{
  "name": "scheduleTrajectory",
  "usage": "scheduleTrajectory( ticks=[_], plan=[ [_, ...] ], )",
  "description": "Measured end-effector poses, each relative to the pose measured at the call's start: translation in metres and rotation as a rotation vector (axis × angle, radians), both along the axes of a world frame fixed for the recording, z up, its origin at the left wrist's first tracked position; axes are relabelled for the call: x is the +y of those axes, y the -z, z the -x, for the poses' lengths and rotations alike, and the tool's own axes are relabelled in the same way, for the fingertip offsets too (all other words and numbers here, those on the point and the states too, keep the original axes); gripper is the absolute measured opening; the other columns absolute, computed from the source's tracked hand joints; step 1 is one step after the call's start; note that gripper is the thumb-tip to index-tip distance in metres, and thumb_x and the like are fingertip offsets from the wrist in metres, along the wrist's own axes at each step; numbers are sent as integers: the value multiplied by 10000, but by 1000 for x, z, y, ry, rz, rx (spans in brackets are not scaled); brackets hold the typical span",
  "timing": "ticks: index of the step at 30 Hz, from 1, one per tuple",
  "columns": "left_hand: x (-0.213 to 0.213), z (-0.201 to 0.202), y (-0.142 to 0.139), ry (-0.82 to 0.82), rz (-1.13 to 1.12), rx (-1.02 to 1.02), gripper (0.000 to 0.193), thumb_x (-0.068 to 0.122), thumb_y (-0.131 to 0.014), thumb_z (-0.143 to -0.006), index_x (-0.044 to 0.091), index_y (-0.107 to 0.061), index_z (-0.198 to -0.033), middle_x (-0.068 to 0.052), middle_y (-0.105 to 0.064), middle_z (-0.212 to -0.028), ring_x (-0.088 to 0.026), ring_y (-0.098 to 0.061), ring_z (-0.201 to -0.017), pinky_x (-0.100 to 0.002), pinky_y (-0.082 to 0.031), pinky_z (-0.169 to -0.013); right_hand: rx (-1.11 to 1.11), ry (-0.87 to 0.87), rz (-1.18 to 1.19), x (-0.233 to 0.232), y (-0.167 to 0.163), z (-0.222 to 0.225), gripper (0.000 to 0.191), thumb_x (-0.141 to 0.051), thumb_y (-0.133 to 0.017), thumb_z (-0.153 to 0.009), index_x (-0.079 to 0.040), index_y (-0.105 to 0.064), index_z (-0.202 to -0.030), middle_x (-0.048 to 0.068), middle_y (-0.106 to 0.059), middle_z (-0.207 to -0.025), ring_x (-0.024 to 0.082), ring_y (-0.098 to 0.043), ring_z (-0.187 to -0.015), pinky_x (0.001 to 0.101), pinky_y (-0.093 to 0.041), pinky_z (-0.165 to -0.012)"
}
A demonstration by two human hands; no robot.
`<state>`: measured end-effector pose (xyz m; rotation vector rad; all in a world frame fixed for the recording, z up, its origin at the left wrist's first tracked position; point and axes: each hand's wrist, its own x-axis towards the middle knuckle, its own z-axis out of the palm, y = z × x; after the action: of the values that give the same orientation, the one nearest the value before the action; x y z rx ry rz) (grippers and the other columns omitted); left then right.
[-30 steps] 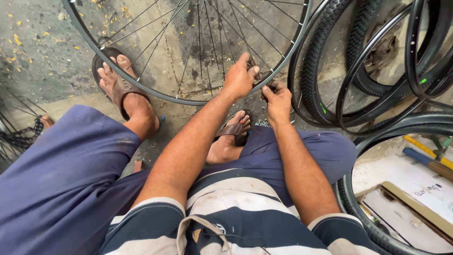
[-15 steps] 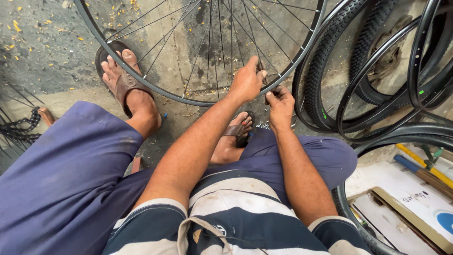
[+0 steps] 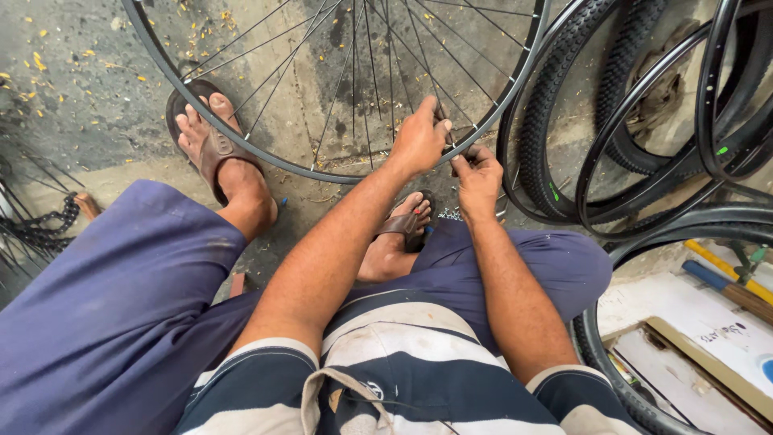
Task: The person sits on the floor lacing a bicycle wheel, threading spokes through the hub and rim and tightening them with a spoke wrench, turning the wheel as they work around it. Near the end they use a wrench on the hub and continue adjusting spokes.
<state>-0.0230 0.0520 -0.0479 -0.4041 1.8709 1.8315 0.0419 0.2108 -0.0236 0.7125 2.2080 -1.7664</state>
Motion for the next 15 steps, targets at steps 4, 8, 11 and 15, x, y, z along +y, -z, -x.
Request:
scheduleTrajectory(
  ticks=[4, 8, 11, 15],
  plan=[
    [-1, 0, 0, 8, -21, -8, 181, 174, -642, -932, 49, -553, -1029, -154, -733, -814, -371, -733, -814, -477, -530, -728, 7, -9, -11, -1, -1, 1, 79, 29, -710, -931, 12, -679, -1002, 28, -681, -873, 84, -597, -727, 238, -481, -655],
    [-1, 1, 1, 4, -87, -14, 173, 172, -627, -934, 43, -540, -1009, -149, -733, -794, -357, -752, -792, -466, -543, -723, 29, 63, 30, 0, -2, 7, 191, 56, -746, -899, -23, -609, -1007, 31, -663, -888, 93, -596, -735, 241, -491, -654],
    [-1, 4, -7, -2, 31, 78, 228, 181, -663, -929, 15, -538, -1023, -191, -705, -840, -427, -696, -834, -502, -514, -714, -47, 153, 214, 4, -1, 10, 255, 76, -724, -860, -65, -571, -1007, 40, -680, -903, 115, -617, -734, 244, -500, -649],
    [-11, 11, -37, 248, 427, 151, 247, 228, -664, -914, 37, -578, -1044, -235, -688, -889, -470, -664, -858, -554, -503, -749, -50, 153, 334, 9, 10, 12, 252, 123, -715, -882, -57, -565, -976, 53, -639, -854, 160, -609, -710, 265, -496, -645]
  ],
)
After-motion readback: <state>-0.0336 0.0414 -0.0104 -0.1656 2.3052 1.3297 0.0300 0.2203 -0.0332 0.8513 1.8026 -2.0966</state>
